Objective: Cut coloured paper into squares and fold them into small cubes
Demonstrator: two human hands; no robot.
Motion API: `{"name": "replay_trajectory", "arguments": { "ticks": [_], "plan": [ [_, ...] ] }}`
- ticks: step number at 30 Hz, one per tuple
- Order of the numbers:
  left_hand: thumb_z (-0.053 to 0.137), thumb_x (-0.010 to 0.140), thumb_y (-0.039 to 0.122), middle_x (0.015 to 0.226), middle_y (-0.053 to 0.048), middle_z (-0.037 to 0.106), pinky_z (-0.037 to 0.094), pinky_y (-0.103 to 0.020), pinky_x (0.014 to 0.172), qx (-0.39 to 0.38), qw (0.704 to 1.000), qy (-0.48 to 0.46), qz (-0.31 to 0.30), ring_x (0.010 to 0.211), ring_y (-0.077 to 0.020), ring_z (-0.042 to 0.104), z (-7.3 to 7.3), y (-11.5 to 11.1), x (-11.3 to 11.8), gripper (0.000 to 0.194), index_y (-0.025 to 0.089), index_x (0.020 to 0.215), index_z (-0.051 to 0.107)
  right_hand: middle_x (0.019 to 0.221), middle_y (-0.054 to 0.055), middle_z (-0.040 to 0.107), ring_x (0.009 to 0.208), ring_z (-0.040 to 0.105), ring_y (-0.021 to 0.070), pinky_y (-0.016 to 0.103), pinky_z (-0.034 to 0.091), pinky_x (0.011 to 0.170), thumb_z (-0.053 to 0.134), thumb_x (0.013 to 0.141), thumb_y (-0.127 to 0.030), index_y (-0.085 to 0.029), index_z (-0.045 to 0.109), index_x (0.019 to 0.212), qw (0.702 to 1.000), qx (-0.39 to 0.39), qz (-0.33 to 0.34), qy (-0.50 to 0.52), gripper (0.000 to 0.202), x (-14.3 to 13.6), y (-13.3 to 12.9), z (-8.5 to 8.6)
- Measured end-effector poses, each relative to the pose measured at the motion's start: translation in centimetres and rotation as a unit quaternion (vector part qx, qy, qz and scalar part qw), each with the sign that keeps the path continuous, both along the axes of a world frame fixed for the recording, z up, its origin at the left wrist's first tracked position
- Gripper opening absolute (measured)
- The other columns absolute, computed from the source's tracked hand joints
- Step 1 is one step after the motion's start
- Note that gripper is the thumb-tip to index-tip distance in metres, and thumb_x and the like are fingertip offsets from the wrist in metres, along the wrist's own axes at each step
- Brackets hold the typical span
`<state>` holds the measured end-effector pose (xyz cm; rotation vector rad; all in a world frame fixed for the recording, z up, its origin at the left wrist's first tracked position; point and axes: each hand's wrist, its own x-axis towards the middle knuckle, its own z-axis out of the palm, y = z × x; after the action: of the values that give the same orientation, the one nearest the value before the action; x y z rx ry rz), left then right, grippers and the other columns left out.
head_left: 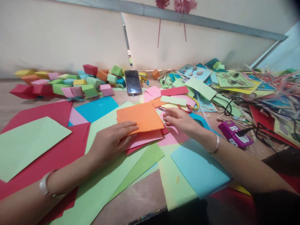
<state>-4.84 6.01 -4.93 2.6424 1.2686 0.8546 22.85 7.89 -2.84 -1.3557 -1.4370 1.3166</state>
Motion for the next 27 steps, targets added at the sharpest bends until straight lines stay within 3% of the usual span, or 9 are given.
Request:
{"name": "replay_trajectory", "arguments": {
  "ticks": [3,7,8,11,14,18,21,23,27],
  "plan": [
    [0.039,0.101,0.043,0.117,-0.010,0.075,0.062,-0.043,0.081,0.038,0.994,0.089,-0.044,0.107,-0.0305,0.071,-0.4,-0.3,0.4,0.043,0.021,0.107,0.075,0.084,0.003,0.062,0.061,0.053,0.0102,0.022,0.047,0.052,0.062,0.084,-0.013,-0.017,0.059,0.124,0.999,-0.037,-0.003,0.030,0.040,-0.2,-0.3,0.5],
    [0.034,0.098,0.060,0.120,-0.018,0.071,0.061,-0.041,0.069,0.053,0.983,0.166,-0.063,0.104,-0.0339,0.071,0.3,-0.7,1.0,0.061,0.014,0.112,0.072,0.075,0.002,0.060,0.057,0.051,0.0086,0.021,0.041,0.051,0.066,0.085,-0.022,-0.016,0.060,0.092,0.993,-0.096,-0.002,0.074,0.011,-0.7,0.0,1.5],
    [0.036,0.096,0.064,0.121,-0.020,0.070,0.061,-0.041,0.069,0.046,0.981,0.177,-0.070,0.105,-0.0351,0.070,0.6,-0.8,1.1,0.064,0.013,0.114,0.070,0.071,0.001,0.058,0.055,0.049,0.0079,0.021,0.037,0.049,0.066,0.086,-0.025,-0.016,0.058,0.085,0.992,-0.109,0.003,0.066,0.012,-0.9,0.3,1.7],
    [0.041,0.093,0.066,0.121,-0.021,0.068,0.059,-0.042,0.074,0.026,0.980,0.183,-0.073,0.108,-0.0363,0.067,1.0,-0.8,1.2,0.063,0.014,0.117,0.068,0.057,-0.005,0.046,0.046,0.037,0.0063,0.022,0.025,0.044,0.062,0.089,-0.036,-0.018,0.051,0.069,0.993,-0.097,0.049,-0.047,0.029,-1.6,1.5,2.3],
    [0.039,0.093,0.066,0.121,-0.020,0.068,0.058,-0.040,0.071,0.027,0.980,0.185,-0.071,0.108,-0.0360,0.066,1.0,-0.6,1.1,0.063,0.015,0.117,0.068,0.052,-0.007,0.036,0.046,0.030,0.0064,0.024,0.021,0.045,0.067,0.083,-0.032,-0.019,0.044,0.058,0.970,-0.009,0.083,-0.230,0.037,-2.6,2.5,2.6],
    [0.028,0.099,0.060,0.117,-0.018,0.070,0.056,-0.037,0.066,0.056,0.976,0.190,-0.089,0.103,-0.0329,0.069,1.0,-0.5,0.9,0.062,0.016,0.112,0.070,0.059,-0.005,0.046,0.054,0.040,0.0089,0.025,0.024,0.048,0.069,0.073,-0.020,-0.018,0.048,0.060,0.928,0.067,0.104,-0.352,0.024,-4.0,2.7,2.9],
    [0.028,0.102,0.040,0.113,-0.015,0.072,0.053,-0.034,0.060,0.076,0.978,0.178,-0.075,0.098,-0.0296,0.071,0.9,-0.5,1.0,0.050,0.017,0.105,0.073,0.070,-0.002,0.058,0.062,0.050,0.0114,0.024,0.032,0.053,0.068,0.069,-0.013,-0.017,0.058,0.072,0.938,0.074,0.110,-0.319,0.012,-4.8,2.8,3.1],
    [0.035,0.100,0.033,0.112,-0.013,0.073,0.052,-0.032,0.058,0.075,0.983,0.160,-0.056,0.095,-0.0285,0.071,0.7,-0.4,1.1,0.042,0.018,0.103,0.074,0.079,0.000,0.064,0.069,0.056,0.0131,0.023,0.039,0.059,0.068,0.067,-0.009,-0.016,0.062,0.080,0.950,0.072,0.103,-0.285,0.016,-5.0,3.0,3.2],
    [0.044,0.096,0.033,0.110,-0.012,0.074,0.054,-0.034,0.065,0.038,0.992,0.111,-0.052,0.092,-0.0261,0.071,0.3,0.3,0.8,0.035,0.019,0.099,0.076,0.082,0.002,0.066,0.076,0.059,0.0158,0.024,0.041,0.065,0.066,0.069,-0.008,-0.015,0.063,0.081,0.927,0.085,0.091,-0.354,0.014,-5.0,3.2,3.4]
  ]
}}
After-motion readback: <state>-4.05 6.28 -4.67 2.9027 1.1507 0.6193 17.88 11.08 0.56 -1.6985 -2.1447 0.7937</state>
